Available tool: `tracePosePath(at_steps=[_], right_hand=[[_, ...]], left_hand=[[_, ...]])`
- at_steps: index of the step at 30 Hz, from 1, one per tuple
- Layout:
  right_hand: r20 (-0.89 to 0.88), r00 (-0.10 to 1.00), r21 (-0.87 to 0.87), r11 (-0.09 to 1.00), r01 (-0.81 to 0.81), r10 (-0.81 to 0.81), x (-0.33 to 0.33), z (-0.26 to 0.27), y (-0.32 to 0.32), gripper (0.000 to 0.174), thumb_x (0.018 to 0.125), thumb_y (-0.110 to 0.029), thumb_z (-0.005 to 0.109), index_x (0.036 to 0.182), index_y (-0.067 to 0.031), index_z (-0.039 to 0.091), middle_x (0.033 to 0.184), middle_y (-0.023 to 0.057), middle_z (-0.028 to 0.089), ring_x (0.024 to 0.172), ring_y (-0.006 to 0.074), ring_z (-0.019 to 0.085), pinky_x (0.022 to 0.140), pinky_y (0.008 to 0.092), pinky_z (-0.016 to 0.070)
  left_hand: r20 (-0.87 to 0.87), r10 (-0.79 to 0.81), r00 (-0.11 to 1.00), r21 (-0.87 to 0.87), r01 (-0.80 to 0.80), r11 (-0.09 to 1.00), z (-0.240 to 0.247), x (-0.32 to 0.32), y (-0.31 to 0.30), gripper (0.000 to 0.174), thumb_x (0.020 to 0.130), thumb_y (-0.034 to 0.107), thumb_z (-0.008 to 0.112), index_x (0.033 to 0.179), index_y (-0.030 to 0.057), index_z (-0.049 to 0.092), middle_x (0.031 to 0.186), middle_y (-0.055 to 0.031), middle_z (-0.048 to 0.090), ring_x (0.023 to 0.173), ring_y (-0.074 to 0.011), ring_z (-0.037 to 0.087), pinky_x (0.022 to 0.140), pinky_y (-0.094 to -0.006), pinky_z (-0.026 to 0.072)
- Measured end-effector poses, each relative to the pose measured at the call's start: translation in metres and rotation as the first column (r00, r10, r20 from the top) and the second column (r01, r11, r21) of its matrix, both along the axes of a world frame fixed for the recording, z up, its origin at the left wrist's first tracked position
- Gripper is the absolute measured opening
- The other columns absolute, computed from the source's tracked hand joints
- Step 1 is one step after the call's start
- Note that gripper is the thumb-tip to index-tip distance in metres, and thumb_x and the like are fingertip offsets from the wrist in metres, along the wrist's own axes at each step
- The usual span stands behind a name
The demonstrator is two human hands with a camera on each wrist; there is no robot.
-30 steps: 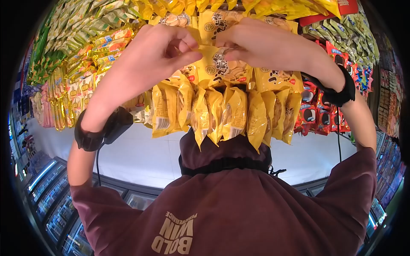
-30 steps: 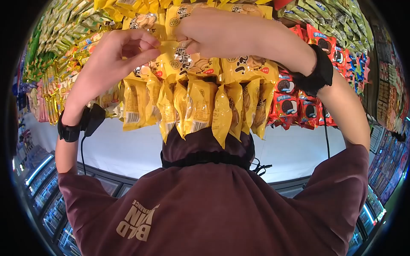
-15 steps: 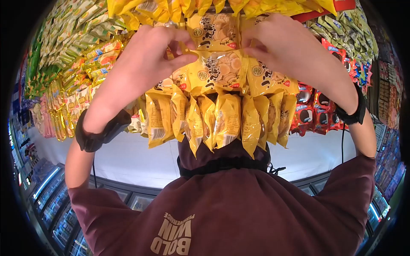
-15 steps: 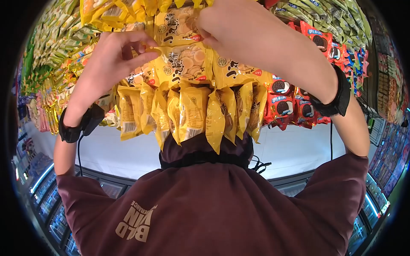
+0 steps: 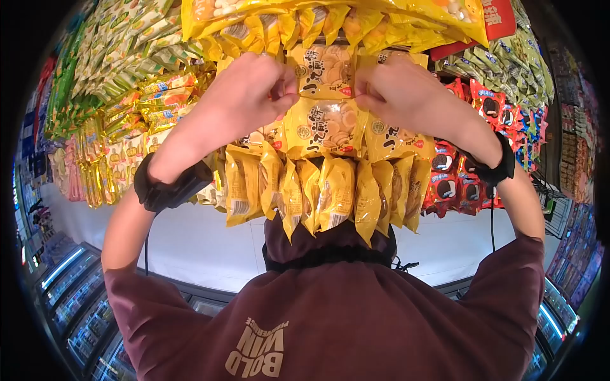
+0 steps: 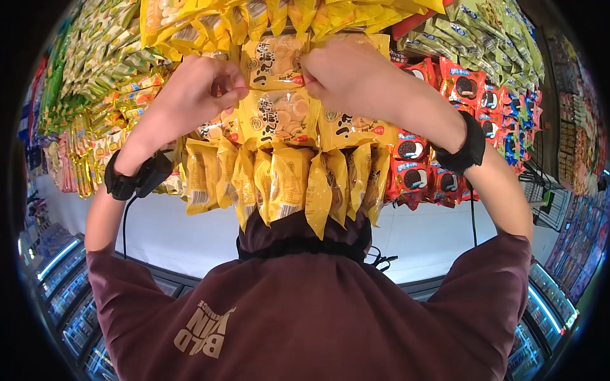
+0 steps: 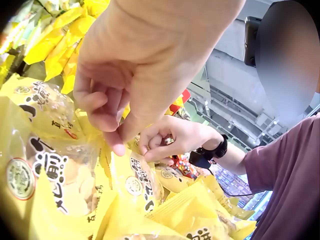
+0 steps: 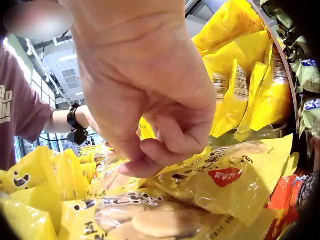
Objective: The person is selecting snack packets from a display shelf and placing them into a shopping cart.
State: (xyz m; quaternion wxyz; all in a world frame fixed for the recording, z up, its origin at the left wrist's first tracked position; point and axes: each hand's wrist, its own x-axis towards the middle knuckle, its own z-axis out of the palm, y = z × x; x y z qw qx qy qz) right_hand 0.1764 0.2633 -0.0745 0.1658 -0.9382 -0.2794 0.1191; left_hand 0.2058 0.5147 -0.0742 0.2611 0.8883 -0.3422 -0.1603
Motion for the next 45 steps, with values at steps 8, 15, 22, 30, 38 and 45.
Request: tracePosePath(at_steps=[8, 15, 22, 30, 38, 45], right_hand=[[0.059, 0.998, 0.031, 0.999, -0.009, 0.007, -0.006, 0.005, 0.004, 0.015, 0.085, -0.015, 0.067, 0.09, -0.0013, 0.065, 0.075, 0.0193, 0.065, 0.075, 0.0391, 0.065, 0.066, 0.047, 0.0504], [0.476, 0.836, -0.098, 0.961, -0.257, 0.272, -0.021, -0.01, 0.011, 0.037, 0.08, -0.023, 0.073, 0.112, -0.0067, 0.065, 0.119, 0.0074, 0.063, 0.119, 0.0227, 0.056, 0.092, 0.0333, 0.0492], [0.433, 0.828, -0.297, 0.924, -0.241, 0.355, -0.03, -0.015, 0.012, 0.055, 0.084, -0.032, 0.068, 0.127, 0.0004, 0.058, 0.135, 0.0132, 0.056, 0.13, 0.0249, 0.05, 0.104, 0.0366, 0.0428], [0.445, 0.865, -0.236, 0.962, -0.138, 0.233, -0.034, -0.031, 0.005, 0.077, 0.092, -0.046, 0.06, 0.142, 0.0073, 0.039, 0.146, 0.0226, 0.046, 0.136, 0.0299, 0.045, 0.11, 0.0414, 0.0377], [0.439, 0.871, -0.244, 0.962, -0.123, 0.223, -0.037, -0.029, 0.004, 0.076, 0.092, -0.047, 0.058, 0.143, 0.006, 0.039, 0.148, 0.0207, 0.044, 0.139, 0.0303, 0.041, 0.111, 0.0429, 0.0355], [0.477, 0.851, -0.28, 0.956, -0.091, 0.221, -0.033, -0.037, 0.012, 0.071, 0.095, -0.048, 0.054, 0.143, 0.0022, 0.042, 0.148, 0.02, 0.043, 0.138, 0.0305, 0.041, 0.11, 0.0447, 0.0368]], left_hand=[[0.111, -0.062, 0.992, 0.004, 0.062, 0.998, 0.005, -0.004, 0.001, 0.013, 0.084, 0.009, 0.069, 0.09, -0.0025, 0.067, 0.075, -0.0125, 0.068, 0.064, -0.0257, 0.066, 0.061, -0.0331, 0.0513], [0.447, -0.415, 0.792, 0.168, 0.381, 0.909, 0.006, -0.018, 0.003, 0.035, 0.092, 0.019, 0.063, 0.121, -0.0005, 0.063, 0.131, -0.0128, 0.061, 0.121, -0.0284, 0.056, 0.098, -0.0411, 0.0492], [0.431, -0.493, 0.756, 0.34, 0.371, 0.864, -0.003, -0.025, 0.007, 0.055, 0.093, 0.028, 0.061, 0.14, 0.0003, 0.05, 0.146, -0.0129, 0.048, 0.137, -0.027, 0.043, 0.11, -0.0412, 0.0401], [0.392, -0.424, 0.817, 0.297, 0.323, 0.898, -0.019, -0.022, 0.01, 0.063, 0.096, 0.02, 0.057, 0.148, -0.0076, 0.032, 0.156, -0.0227, 0.03, 0.145, -0.0331, 0.03, 0.116, -0.0421, 0.0334], [0.43, -0.431, 0.794, 0.327, 0.308, 0.893, -0.017, -0.021, 0.01, 0.062, 0.099, 0.021, 0.054, 0.147, -0.0097, 0.03, 0.157, -0.0249, 0.026, 0.147, -0.0337, 0.027, 0.118, -0.0412, 0.0304], [0.421, -0.374, 0.826, 0.358, 0.228, 0.905, -0.023, -0.024, 0.004, 0.067, 0.101, 0.029, 0.05, 0.148, -0.0113, 0.026, 0.158, -0.026, 0.023, 0.148, -0.0336, 0.022, 0.12, -0.0409, 0.0272]])
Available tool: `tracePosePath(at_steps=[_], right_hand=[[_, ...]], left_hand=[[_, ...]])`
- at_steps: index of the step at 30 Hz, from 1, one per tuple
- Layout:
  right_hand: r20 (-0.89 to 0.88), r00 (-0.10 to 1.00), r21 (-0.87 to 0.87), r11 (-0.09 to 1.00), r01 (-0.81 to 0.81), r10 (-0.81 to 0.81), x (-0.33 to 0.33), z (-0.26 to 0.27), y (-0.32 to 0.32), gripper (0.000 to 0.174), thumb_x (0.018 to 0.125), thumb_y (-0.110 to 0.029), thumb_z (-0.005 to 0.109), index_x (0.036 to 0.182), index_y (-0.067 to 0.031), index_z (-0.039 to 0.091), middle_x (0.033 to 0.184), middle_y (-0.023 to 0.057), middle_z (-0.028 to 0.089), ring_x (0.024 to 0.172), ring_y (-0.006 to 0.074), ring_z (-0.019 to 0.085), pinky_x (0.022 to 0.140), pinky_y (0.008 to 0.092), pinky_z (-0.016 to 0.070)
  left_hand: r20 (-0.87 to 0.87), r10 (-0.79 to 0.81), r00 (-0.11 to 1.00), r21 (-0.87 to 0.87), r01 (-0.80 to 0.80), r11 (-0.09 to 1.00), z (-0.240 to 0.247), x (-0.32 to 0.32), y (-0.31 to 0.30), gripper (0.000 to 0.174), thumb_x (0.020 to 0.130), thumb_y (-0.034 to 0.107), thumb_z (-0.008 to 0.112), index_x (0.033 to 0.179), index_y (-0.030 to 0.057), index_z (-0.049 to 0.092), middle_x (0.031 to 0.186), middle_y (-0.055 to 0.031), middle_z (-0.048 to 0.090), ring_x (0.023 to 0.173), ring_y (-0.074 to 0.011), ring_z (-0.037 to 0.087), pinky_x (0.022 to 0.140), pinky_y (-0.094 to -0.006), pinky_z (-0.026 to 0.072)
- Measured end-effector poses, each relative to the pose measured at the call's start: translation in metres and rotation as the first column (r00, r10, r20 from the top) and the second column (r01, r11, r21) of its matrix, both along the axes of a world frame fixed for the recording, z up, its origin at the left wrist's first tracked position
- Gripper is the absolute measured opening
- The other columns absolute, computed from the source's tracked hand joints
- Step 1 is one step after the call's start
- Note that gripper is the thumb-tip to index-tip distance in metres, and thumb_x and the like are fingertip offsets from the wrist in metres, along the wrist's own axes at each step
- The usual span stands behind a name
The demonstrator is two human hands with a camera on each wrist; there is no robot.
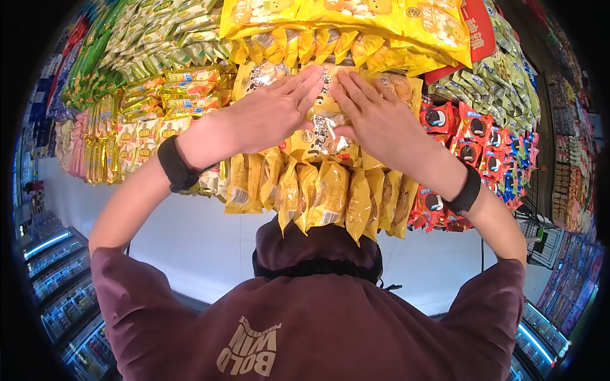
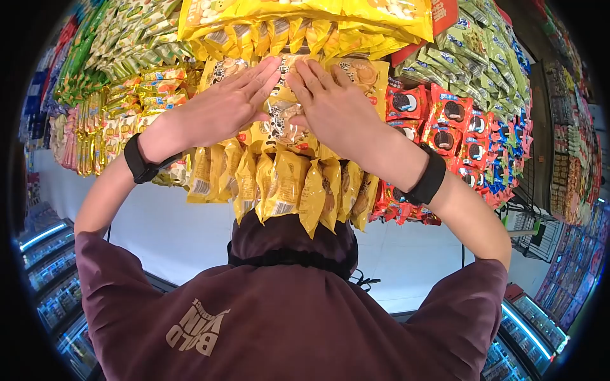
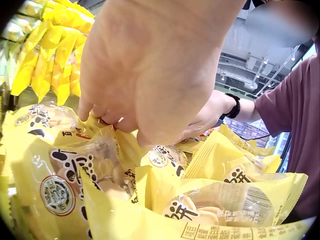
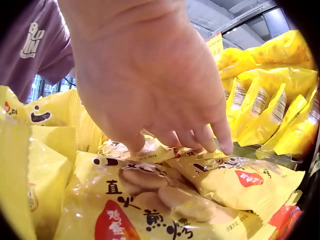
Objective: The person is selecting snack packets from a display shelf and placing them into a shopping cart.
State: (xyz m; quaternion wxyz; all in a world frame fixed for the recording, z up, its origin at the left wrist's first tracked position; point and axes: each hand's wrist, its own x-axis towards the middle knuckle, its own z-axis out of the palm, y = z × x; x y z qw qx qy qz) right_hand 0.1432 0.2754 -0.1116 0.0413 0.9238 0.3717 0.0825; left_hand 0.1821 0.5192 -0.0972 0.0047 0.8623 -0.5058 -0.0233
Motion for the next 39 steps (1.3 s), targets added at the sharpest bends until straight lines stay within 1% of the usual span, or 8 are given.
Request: tracePosePath(at_steps=[6, 9, 15, 24, 30, 31, 34, 39], right_hand=[[0.027, 0.999, -0.04, 0.999, 0.035, -0.034, -0.004, -0.005, 0.0, 0.068, 0.096, -0.048, 0.053, 0.144, -0.001, 0.042, 0.15, 0.0198, 0.041, 0.14, 0.0313, 0.039, 0.111, 0.0449, 0.0357], [-0.207, 0.978, 0.071, 0.997, -0.028, 0.042, 0.003, 0.02, -0.012, 0.071, 0.096, -0.049, 0.054, 0.146, -0.0006, 0.039, 0.151, 0.0212, 0.04, 0.141, 0.0321, 0.038, 0.113, 0.0443, 0.0344], [-0.332, 0.943, 0.013, 1.0, -0.024, 0.027, -0.003, 0.05, -0.04, 0.084, 0.081, -0.041, 0.074, 0.145, -0.0011, 0.039, 0.147, 0.0216, 0.044, 0.138, 0.0329, 0.041, 0.111, 0.0442, 0.0377], [-0.158, 0.983, 0.085, 0.994, -0.075, 0.088, -0.009, 0.025, -0.042, 0.081, 0.078, -0.042, 0.075, 0.143, -0.0045, 0.044, 0.144, 0.0202, 0.048, 0.136, 0.0329, 0.044, 0.111, 0.0435, 0.039], [-0.302, 0.953, 0.127, 0.991, 0.033, 0.007, -0.006, 0.068, -0.056, 0.045, 0.081, -0.034, 0.074, 0.112, -0.0022, 0.063, 0.112, 0.0115, 0.065, 0.116, 0.0303, 0.058, 0.09, 0.0413, 0.0512], [-0.269, 0.962, 0.24, 0.971, 0.018, 0.049, -0.007, 0.063, -0.059, 0.032, 0.082, -0.027, 0.074, 0.094, 0.0007, 0.066, 0.093, 0.0116, 0.067, 0.099, 0.0313, 0.063, 0.077, 0.0421, 0.0533], [-0.456, 0.889, 0.17, 0.978, 0.12, -0.029, -0.01, 0.061, -0.065, 0.027, 0.082, -0.024, 0.073, 0.086, 0.0023, 0.067, 0.086, 0.0146, 0.067, 0.088, 0.0345, 0.066, 0.074, 0.0441, 0.0536], [-0.431, 0.902, 0.119, 0.989, 0.091, -0.031, -0.014, 0.05, -0.072, 0.022, 0.082, -0.021, 0.073, 0.08, 0.0011, 0.068, 0.077, 0.0177, 0.065, 0.081, 0.0356, 0.067, 0.067, 0.0432, 0.053]], left_hand=[[0.072, -0.015, 0.997, 0.055, 0.011, 0.998, -0.005, -0.001, -0.001, 0.075, 0.098, 0.037, 0.054, 0.147, -0.0123, 0.026, 0.157, -0.0267, 0.025, 0.148, -0.0338, 0.025, 0.118, -0.0407, 0.0292], [0.06, -0.024, 0.998, 0.063, 0.021, 0.998, 0.011, -0.002, -0.004, 0.076, 0.097, 0.037, 0.055, 0.147, -0.012, 0.026, 0.157, -0.026, 0.026, 0.147, -0.0341, 0.026, 0.118, -0.0406, 0.0304], [-0.048, -0.066, 0.997, -0.068, 0.062, 0.996, 0.017, -0.009, -0.009, 0.073, 0.095, 0.031, 0.059, 0.153, 0.0015, 0.026, 0.158, -0.0229, 0.023, 0.144, -0.0365, 0.03, 0.116, -0.0436, 0.0332], [-0.022, -0.125, 0.992, -0.078, 0.123, 0.989, 0.005, -0.006, -0.015, 0.071, 0.091, 0.024, 0.063, 0.153, 0.0071, 0.031, 0.158, -0.0207, 0.025, 0.141, -0.0362, 0.035, 0.115, -0.0448, 0.0343], [-0.039, -0.216, 0.976, -0.032, 0.215, 0.976, 0.033, -0.016, -0.032, 0.067, 0.09, 0.027, 0.062, 0.148, 0.0013, 0.039, 0.154, -0.0194, 0.036, 0.141, -0.0332, 0.037, 0.115, -0.0442, 0.0341], [-0.044, -0.225, 0.973, -0.033, 0.224, 0.974, 0.032, -0.016, -0.035, 0.067, 0.09, 0.027, 0.062, 0.147, 0.0006, 0.039, 0.153, -0.0192, 0.037, 0.142, -0.0327, 0.036, 0.115, -0.0439, 0.0341], [-0.049, -0.254, 0.966, -0.049, 0.251, 0.967, 0.026, -0.016, -0.044, 0.068, 0.09, 0.029, 0.062, 0.147, -0.0006, 0.04, 0.152, -0.0185, 0.039, 0.143, -0.0316, 0.035, 0.115, -0.0434, 0.0342], [-0.095, -0.23, 0.969, -0.02, 0.229, 0.973, 0.021, -0.014, -0.052, 0.069, 0.091, 0.035, 0.062, 0.147, 0.0011, 0.04, 0.155, -0.018, 0.035, 0.143, -0.0328, 0.034, 0.115, -0.0434, 0.0337]])
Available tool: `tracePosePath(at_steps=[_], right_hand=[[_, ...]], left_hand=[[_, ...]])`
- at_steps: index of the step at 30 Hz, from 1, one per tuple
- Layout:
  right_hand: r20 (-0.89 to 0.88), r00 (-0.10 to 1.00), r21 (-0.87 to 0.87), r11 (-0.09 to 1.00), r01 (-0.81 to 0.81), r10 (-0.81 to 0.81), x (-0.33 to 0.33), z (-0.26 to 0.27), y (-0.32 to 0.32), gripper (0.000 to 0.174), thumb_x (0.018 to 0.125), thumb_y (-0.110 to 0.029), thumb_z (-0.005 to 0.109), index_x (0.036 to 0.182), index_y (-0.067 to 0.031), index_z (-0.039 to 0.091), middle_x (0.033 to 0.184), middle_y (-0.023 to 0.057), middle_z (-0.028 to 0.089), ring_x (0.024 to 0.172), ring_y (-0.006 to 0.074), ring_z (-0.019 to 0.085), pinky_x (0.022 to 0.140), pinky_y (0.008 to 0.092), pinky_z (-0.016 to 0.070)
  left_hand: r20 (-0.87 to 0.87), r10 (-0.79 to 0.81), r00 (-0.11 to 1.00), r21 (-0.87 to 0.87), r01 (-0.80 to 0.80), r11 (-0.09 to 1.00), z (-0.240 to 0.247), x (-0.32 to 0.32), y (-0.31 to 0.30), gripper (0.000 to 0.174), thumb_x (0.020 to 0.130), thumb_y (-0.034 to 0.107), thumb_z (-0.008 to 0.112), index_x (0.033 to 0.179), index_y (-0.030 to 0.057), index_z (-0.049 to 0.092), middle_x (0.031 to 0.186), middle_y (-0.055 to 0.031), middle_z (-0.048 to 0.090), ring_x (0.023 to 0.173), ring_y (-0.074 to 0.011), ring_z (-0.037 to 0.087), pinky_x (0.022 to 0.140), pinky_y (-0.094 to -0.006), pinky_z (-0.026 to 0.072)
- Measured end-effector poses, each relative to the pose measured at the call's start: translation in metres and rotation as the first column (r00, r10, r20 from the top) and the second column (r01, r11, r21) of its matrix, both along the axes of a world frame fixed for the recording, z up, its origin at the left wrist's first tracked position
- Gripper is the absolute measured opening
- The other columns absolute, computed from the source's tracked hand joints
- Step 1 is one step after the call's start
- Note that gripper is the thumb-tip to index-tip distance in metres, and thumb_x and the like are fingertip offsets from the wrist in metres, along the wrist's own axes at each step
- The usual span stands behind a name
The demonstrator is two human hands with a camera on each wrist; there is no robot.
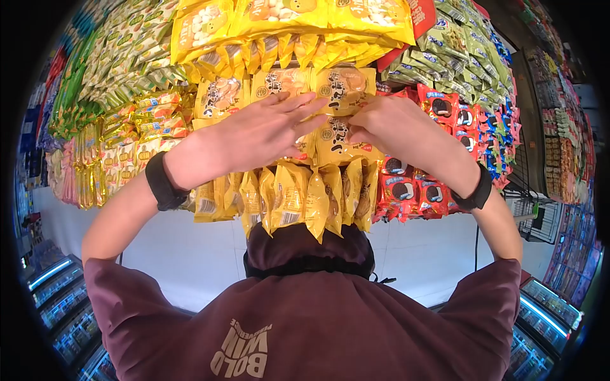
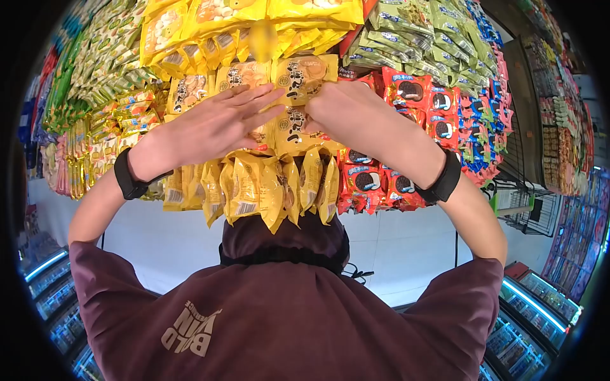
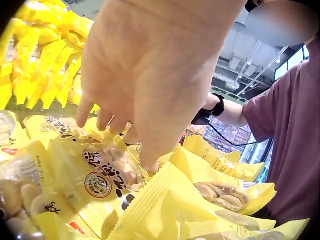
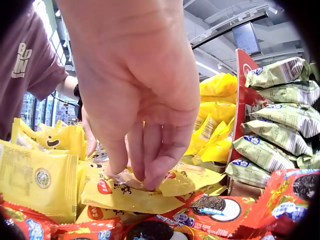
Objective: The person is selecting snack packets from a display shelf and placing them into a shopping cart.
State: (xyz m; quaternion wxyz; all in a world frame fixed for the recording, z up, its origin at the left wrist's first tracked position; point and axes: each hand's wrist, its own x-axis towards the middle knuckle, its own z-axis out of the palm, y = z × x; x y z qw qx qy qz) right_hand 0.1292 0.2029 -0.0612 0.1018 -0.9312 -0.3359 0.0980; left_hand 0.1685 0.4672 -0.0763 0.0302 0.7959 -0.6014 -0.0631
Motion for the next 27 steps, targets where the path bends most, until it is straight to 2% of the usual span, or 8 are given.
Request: tracePosePath(at_steps=[3, 7, 8, 11, 15, 17, 20, 27], right_hand=[[0.075, 0.996, 0.115, 0.992, -0.053, 0.044, -0.003, -0.01, -0.005, 0.024, 0.081, -0.02, 0.074, 0.075, 0.0014, 0.066, 0.072, 0.0178, 0.063, 0.078, 0.0367, 0.066, 0.065, 0.0444, 0.0518], [-0.046, 0.998, 0.02, 0.999, -0.031, 0.032, 0.007, -0.009, 0.0, 0.038, 0.082, -0.031, 0.074, 0.069, 0.0024, 0.061, 0.072, 0.0185, 0.062, 0.077, 0.0379, 0.066, 0.065, 0.0443, 0.0509], [-0.116, 0.993, -0.014, 0.999, -0.037, 0.035, 0.01, -0.004, 0.002, 0.04, 0.079, -0.033, 0.077, 0.079, 0.0033, 0.06, 0.074, 0.019, 0.063, 0.08, 0.0395, 0.065, 0.067, 0.0443, 0.0511], [-0.079, 0.997, 0.162, 0.987, 0.008, 0.005, 0.011, -0.006, 0.001, 0.045, 0.076, -0.029, 0.081, 0.094, 0.0042, 0.056, 0.079, 0.0201, 0.063, 0.084, 0.0407, 0.064, 0.069, 0.045, 0.0511], [-0.137, 0.99, 0.129, 0.99, 0.06, -0.042, 0.013, -0.004, 0.004, 0.054, 0.072, -0.025, 0.084, 0.103, 0.0043, 0.051, 0.087, 0.0207, 0.064, 0.093, 0.0412, 0.063, 0.075, 0.0466, 0.0508], [-0.041, 0.999, 0.144, 0.989, 0.022, -0.016, 0.012, -0.015, 0.002, 0.054, 0.072, -0.024, 0.085, 0.103, 0.0045, 0.052, 0.091, 0.0207, 0.064, 0.097, 0.0409, 0.062, 0.079, 0.047, 0.0504], [-0.158, 0.983, 0.04, 0.994, 0.105, -0.098, 0.01, -0.003, 0.008, 0.057, 0.07, -0.024, 0.086, 0.105, 0.0039, 0.051, 0.095, 0.0212, 0.064, 0.102, 0.0408, 0.06, 0.084, 0.0463, 0.0498], [-0.065, 0.995, 0.16, 0.984, 0.084, -0.074, 0.013, -0.011, 0.005, 0.056, 0.067, -0.015, 0.087, 0.108, 0.0012, 0.053, 0.102, 0.0199, 0.062, 0.112, 0.0384, 0.055, 0.089, 0.0468, 0.0475]], left_hand=[[0.023, -0.013, 1.0, 0.023, 0.013, 1.0, -0.001, -0.001, -0.002, 0.069, 0.091, 0.037, 0.062, 0.148, 0.0041, 0.039, 0.158, -0.0182, 0.029, 0.143, -0.0349, 0.034, 0.115, -0.0435, 0.0331], [-0.006, -0.039, 0.999, 0.058, 0.04, 0.998, 0.0, 0.002, -0.004, 0.069, 0.091, 0.038, 0.063, 0.149, 0.0073, 0.039, 0.16, -0.0187, 0.023, 0.143, -0.0361, 0.033, 0.115, -0.044, 0.033], [-0.013, -0.041, 0.999, 0.066, 0.042, 0.997, 0.001, 0.003, -0.004, 0.069, 0.091, 0.037, 0.064, 0.149, 0.0077, 0.039, 0.16, -0.0188, 0.023, 0.144, -0.036, 0.032, 0.115, -0.0441, 0.0329], [-0.029, -0.033, 0.999, 0.082, 0.036, 0.996, 0.005, 0.002, -0.006, 0.07, 0.092, 0.036, 0.064, 0.15, 0.0086, 0.038, 0.16, -0.019, 0.021, 0.144, -0.0362, 0.031, 0.116, -0.0444, 0.0325], [-0.047, -0.017, 0.999, 0.09, 0.021, 0.996, 0.005, 0.001, -0.006, 0.074, 0.091, 0.034, 0.065, 0.153, 0.0096, 0.032, 0.161, -0.0188, 0.02, 0.145, -0.0359, 0.03, 0.117, -0.0445, 0.0311], [-0.064, -0.002, 0.998, 0.089, 0.008, 0.996, 0.004, 0.002, -0.006, 0.079, 0.091, 0.034, 0.065, 0.154, 0.0067, 0.026, 0.161, -0.0187, 0.021, 0.145, -0.0353, 0.029, 0.117, -0.0444, 0.0301], [-0.113, 0.035, 0.993, 0.124, -0.021, 0.992, 0.008, 0.005, -0.008, 0.084, 0.091, 0.034, 0.065, 0.154, 0.0012, 0.02, 0.16, -0.0187, 0.024, 0.146, -0.034, 0.028, 0.118, -0.0441, 0.0289], [-0.082, -0.013, 0.997, 0.073, 0.019, 0.997, -0.003, 0.011, -0.004, 0.087, 0.09, 0.034, 0.065, 0.153, -0.0041, 0.019, 0.157, -0.0199, 0.029, 0.146, -0.0324, 0.028, 0.118, -0.0437, 0.0289]])
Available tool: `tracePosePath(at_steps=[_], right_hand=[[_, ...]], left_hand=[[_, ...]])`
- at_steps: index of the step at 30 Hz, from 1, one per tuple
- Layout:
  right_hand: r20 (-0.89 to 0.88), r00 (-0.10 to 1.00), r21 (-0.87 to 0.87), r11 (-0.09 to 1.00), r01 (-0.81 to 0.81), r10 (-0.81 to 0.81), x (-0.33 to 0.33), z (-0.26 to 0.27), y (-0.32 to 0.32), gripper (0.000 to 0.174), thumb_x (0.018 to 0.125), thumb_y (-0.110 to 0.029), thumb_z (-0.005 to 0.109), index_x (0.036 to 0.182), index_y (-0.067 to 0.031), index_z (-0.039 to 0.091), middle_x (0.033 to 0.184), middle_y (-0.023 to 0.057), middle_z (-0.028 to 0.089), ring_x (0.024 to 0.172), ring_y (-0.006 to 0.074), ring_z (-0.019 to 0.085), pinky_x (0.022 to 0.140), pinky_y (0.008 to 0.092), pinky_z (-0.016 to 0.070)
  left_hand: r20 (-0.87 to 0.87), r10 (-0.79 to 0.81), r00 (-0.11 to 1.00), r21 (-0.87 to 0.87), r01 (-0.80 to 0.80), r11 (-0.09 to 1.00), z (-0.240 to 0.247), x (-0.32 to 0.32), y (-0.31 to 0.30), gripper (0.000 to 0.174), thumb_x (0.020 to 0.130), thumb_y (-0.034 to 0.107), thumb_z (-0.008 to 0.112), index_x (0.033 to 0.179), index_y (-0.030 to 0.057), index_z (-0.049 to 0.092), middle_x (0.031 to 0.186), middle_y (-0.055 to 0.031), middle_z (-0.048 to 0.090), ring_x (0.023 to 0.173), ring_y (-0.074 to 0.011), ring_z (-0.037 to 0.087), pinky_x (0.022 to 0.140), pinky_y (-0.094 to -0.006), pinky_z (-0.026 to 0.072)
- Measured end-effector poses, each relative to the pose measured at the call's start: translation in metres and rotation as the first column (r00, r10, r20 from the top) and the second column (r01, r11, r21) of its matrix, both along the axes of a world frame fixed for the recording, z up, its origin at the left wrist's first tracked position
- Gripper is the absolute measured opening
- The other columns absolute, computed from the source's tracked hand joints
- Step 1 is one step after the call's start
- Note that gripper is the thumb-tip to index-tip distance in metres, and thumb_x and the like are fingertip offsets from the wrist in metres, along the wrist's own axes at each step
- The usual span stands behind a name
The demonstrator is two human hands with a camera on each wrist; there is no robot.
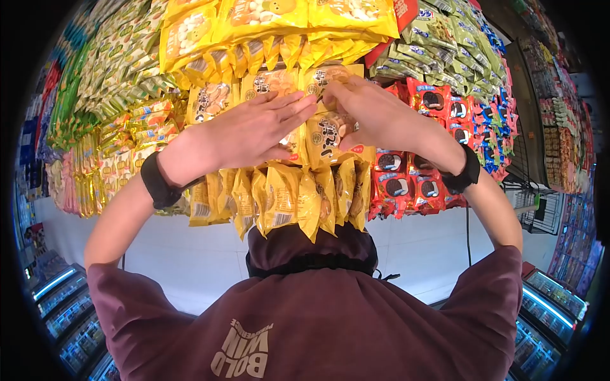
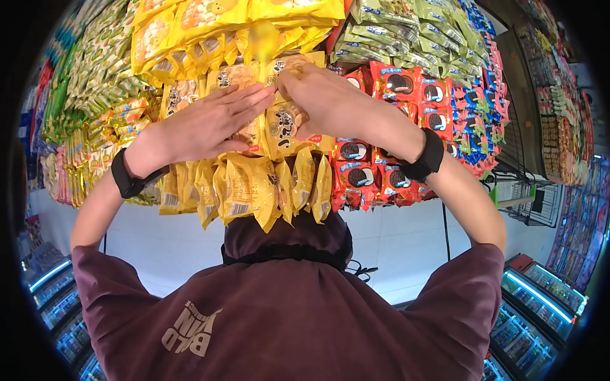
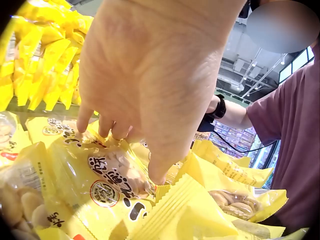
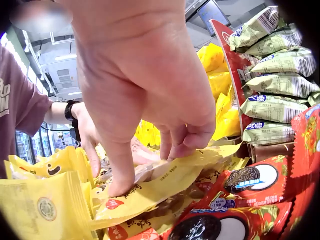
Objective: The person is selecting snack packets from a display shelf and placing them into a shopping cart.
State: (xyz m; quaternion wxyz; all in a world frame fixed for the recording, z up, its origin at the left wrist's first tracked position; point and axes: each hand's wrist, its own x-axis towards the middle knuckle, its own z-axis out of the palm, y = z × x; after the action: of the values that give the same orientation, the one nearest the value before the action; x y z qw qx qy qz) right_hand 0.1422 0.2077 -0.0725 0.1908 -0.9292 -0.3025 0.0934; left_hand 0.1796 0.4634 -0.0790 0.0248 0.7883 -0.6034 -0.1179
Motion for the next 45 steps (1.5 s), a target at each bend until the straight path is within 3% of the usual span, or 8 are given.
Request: tracePosePath(at_steps=[12, 15, 19, 21, 26, 30, 34, 45], right_hand=[[-0.17, 0.971, 0.121, 0.982, -0.146, 0.165, 0.007, 0.023, -0.008, 0.038, 0.07, -0.003, 0.08, 0.098, -0.005, 0.055, 0.086, 0.0087, 0.058, 0.084, 0.0328, 0.06, 0.07, 0.044, 0.0445], [-0.188, 0.965, 0.24, 0.961, -0.137, 0.185, 0.009, 0.037, -0.008, 0.034, 0.071, -0.004, 0.08, 0.095, -0.0053, 0.056, 0.083, 0.0077, 0.057, 0.082, 0.0318, 0.06, 0.069, 0.0442, 0.0442], [-0.158, 0.976, 0.027, 0.989, -0.145, 0.148, 0.016, 0.036, -0.005, 0.029, 0.074, -0.01, 0.079, 0.094, -0.0054, 0.058, 0.086, 0.0077, 0.058, 0.088, 0.0305, 0.06, 0.074, 0.0425, 0.0469], [0.025, 0.975, 0.081, 0.972, -0.222, 0.221, 0.022, 0.004, -0.012, 0.029, 0.075, -0.011, 0.079, 0.095, -0.0052, 0.059, 0.088, 0.0091, 0.059, 0.094, 0.031, 0.059, 0.078, 0.0427, 0.0479], [0.045, 0.964, 0.187, 0.945, -0.268, 0.264, 0.024, -0.006, -0.014, 0.029, 0.079, -0.01, 0.076, 0.102, -0.0033, 0.059, 0.088, 0.0124, 0.061, 0.096, 0.0324, 0.06, 0.078, 0.0438, 0.0493], [-0.199, 0.98, 0.202, 0.979, 0.016, 0.025, 0.023, 0.019, -0.02, 0.021, 0.083, -0.009, 0.073, 0.098, -0.0007, 0.059, 0.076, 0.0141, 0.063, 0.075, 0.0331, 0.063, 0.067, 0.0424, 0.049], [-0.188, 0.981, 0.102, 0.993, 0.062, -0.042, 0.024, 0.027, -0.035, 0.016, 0.085, -0.006, 0.071, 0.094, 0.0008, 0.06, 0.075, 0.0148, 0.066, 0.07, 0.0299, 0.065, 0.065, 0.0386, 0.0492], [-0.334, 0.934, 0.147, 0.972, 0.185, -0.128, 0.02, 0.016, -0.047, 0.016, 0.081, -0.001, 0.07, 0.093, 0.0026, 0.059, 0.076, 0.0137, 0.068, 0.07, 0.0244, 0.067, 0.062, 0.0349, 0.0518]], left_hand=[[0.015, 0.078, 0.997, -0.059, -0.077, 0.995, 0.0, 0.001, 0.0, 0.074, 0.091, 0.034, 0.065, 0.148, -0.0024, 0.034, 0.156, -0.02, 0.032, 0.143, -0.0346, 0.034, 0.113, -0.0454, 0.0335], [0.027, 0.047, 0.999, -0.038, -0.046, 0.998, -0.003, 0.005, -0.002, 0.065, 0.092, 0.034, 0.063, 0.141, -0.0043, 0.044, 0.154, -0.021, 0.035, 0.143, -0.0346, 0.034, 0.114, -0.0451, 0.0332], [0.063, 0.062, 0.996, -0.066, -0.058, 0.996, -0.001, 0.007, -0.003, 0.048, 0.095, 0.026, 0.06, 0.131, -0.0058, 0.052, 0.15, -0.0223, 0.04, 0.14, -0.034, 0.039, 0.114, -0.0425, 0.0354], [0.075, 0.097, 0.992, -0.078, -0.091, 0.993, -0.002, 0.012, -0.003, 0.042, 0.095, 0.019, 0.058, 0.128, -0.0056, 0.053, 0.148, -0.0221, 0.044, 0.137, -0.0342, 0.043, 0.113, -0.0409, 0.0373], [-0.154, 0.195, 0.969, -0.118, -0.214, 0.97, 0.029, 0.009, -0.024, 0.031, 0.091, 0.008, 0.058, 0.12, -0.0035, 0.057, 0.119, -0.0218, 0.06, 0.108, -0.0384, 0.058, 0.092, -0.0437, 0.0486], [-0.24, 0.179, 0.954, -0.291, -0.246, 0.925, 0.006, 0.019, -0.03, 0.021, 0.089, 0.005, 0.061, 0.108, -0.0041, 0.06, 0.096, -0.0222, 0.063, 0.087, -0.041, 0.06, 0.077, -0.0448, 0.0498], [-0.492, 0.256, 0.832, -0.199, -0.394, 0.897, 0.002, 0.031, -0.031, 0.018, 0.088, 0.0, 0.065, 0.105, -0.0023, 0.061, 0.087, -0.0163, 0.066, 0.078, -0.0329, 0.065, 0.071, -0.0382, 0.0521], [-0.544, 0.287, 0.788, -0.149, -0.428, 0.891, 0.005, 0.037, -0.034, 0.022, 0.083, -0.003, 0.066, 0.105, -0.0007, 0.062, 0.071, -0.0046, 0.059, 0.062, -0.0135, 0.054, 0.06, -0.0294, 0.0454]])
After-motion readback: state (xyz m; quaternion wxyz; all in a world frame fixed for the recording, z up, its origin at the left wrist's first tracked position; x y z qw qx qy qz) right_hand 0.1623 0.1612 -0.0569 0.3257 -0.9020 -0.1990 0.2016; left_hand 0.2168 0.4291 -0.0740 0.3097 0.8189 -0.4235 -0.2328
